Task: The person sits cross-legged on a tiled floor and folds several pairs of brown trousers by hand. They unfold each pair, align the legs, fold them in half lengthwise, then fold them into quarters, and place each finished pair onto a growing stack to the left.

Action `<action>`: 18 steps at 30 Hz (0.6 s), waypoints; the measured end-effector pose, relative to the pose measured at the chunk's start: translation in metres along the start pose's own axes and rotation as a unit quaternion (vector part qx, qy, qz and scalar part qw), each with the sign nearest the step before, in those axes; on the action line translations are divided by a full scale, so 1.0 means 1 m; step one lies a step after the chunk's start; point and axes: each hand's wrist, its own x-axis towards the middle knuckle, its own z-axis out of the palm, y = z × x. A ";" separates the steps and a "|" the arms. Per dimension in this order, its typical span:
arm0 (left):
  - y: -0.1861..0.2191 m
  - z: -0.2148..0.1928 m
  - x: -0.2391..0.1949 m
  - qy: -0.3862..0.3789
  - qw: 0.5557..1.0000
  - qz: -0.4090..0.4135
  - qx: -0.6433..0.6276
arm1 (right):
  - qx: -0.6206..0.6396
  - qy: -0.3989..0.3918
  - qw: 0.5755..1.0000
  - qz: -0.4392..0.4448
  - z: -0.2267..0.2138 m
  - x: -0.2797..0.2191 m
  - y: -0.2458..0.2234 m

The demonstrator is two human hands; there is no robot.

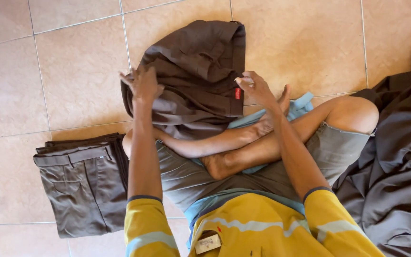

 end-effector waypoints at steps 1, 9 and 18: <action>0.023 -0.006 -0.013 -0.001 1.000 -0.002 -0.001 | -0.001 -0.002 1.000 0.000 0.007 -0.007 -0.014; 0.144 0.098 -0.062 0.151 0.976 0.106 -0.117 | -0.347 0.066 0.929 -0.113 0.019 0.005 0.018; 0.150 0.053 -0.103 0.194 0.903 0.144 -0.356 | -0.467 0.147 0.838 -0.241 0.039 0.021 0.044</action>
